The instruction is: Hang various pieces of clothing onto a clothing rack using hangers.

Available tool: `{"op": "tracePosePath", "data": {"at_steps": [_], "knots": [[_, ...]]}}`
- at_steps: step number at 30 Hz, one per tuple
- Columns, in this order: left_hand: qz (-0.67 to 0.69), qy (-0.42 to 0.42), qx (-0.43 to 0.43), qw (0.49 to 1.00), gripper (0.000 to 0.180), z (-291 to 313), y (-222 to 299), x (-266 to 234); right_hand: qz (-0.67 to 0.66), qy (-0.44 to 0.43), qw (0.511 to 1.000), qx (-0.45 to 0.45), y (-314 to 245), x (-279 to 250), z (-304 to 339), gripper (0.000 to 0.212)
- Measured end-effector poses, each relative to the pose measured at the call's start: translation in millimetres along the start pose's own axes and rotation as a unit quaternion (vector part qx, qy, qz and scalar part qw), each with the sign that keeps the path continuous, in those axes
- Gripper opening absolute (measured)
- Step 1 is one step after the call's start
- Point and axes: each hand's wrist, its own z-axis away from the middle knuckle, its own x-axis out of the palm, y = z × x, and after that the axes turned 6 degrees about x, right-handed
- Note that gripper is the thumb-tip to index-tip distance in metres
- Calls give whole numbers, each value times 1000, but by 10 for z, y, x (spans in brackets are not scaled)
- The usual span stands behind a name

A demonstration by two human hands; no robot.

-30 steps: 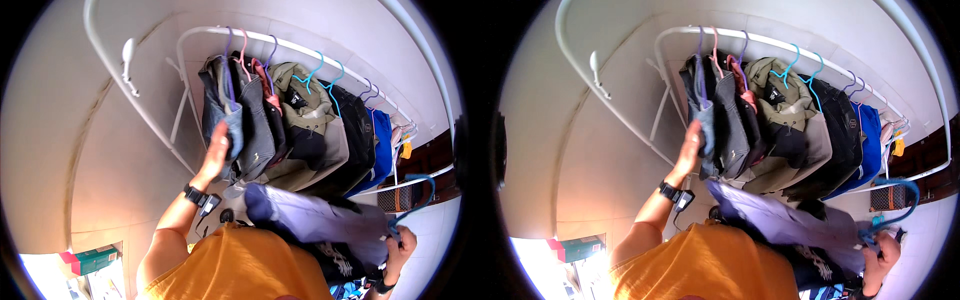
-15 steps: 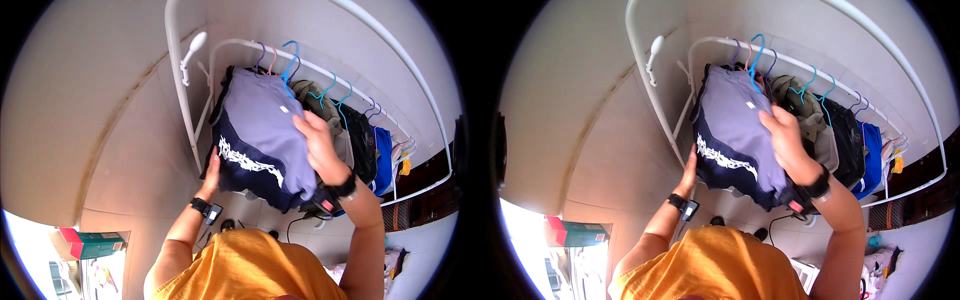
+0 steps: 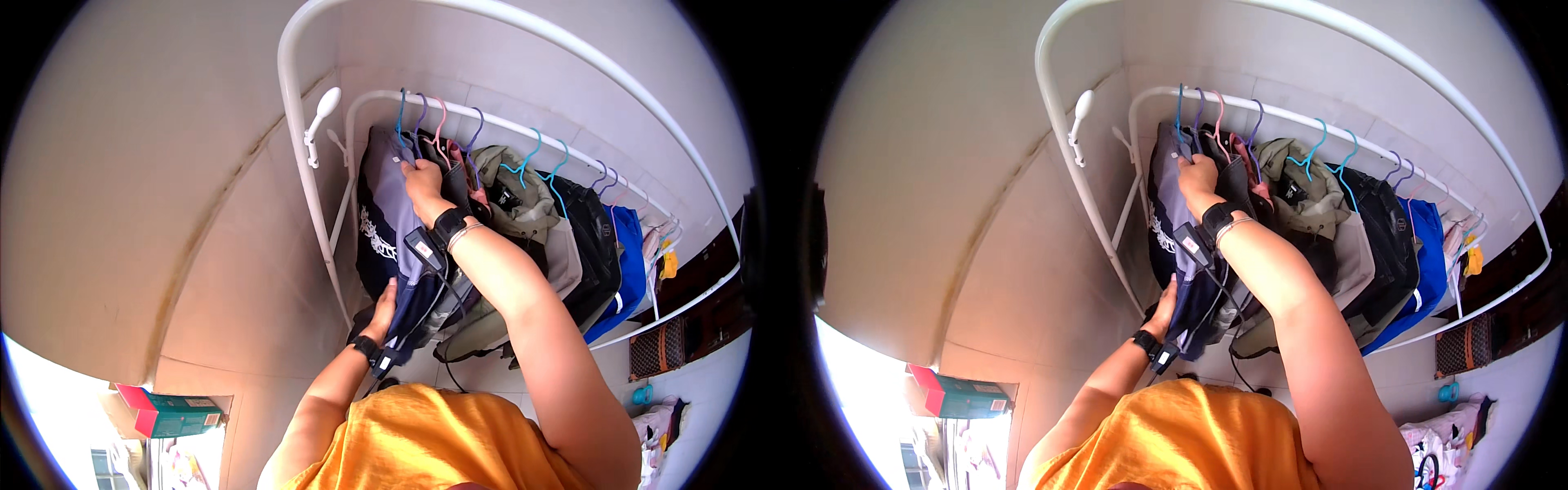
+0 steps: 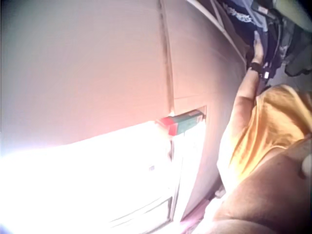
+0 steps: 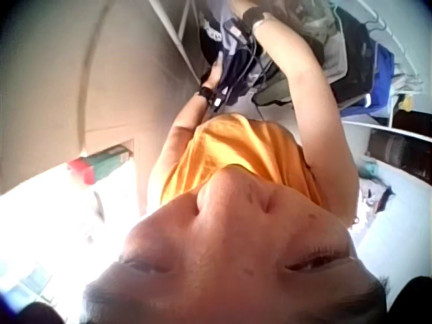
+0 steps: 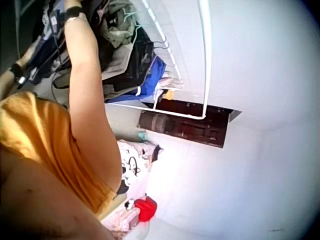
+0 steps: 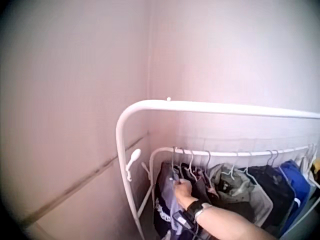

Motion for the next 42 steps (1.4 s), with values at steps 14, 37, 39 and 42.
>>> {"op": "tracePosePath", "data": {"at_steps": [14, 37, 39, 42], "knots": [[-364, 146, 370, 842, 106, 470, 725, 348, -154, -487, 859, -37, 269, -922, 1239, 42], [-458, 275, 338, 775, 58, -135, 529, 161, 160, -414, 896, 37, 1645, -1411, 1457, 52], [-566, 125, 389, 716, 60, -160, 318, 274, 173, -444, 879, -3, 1681, -1546, 1565, 35], [-488, -17, 279, 827, 56, -207, 158, 492, 148, -434, 886, 61, 1597, -1920, 1648, 30]]}}
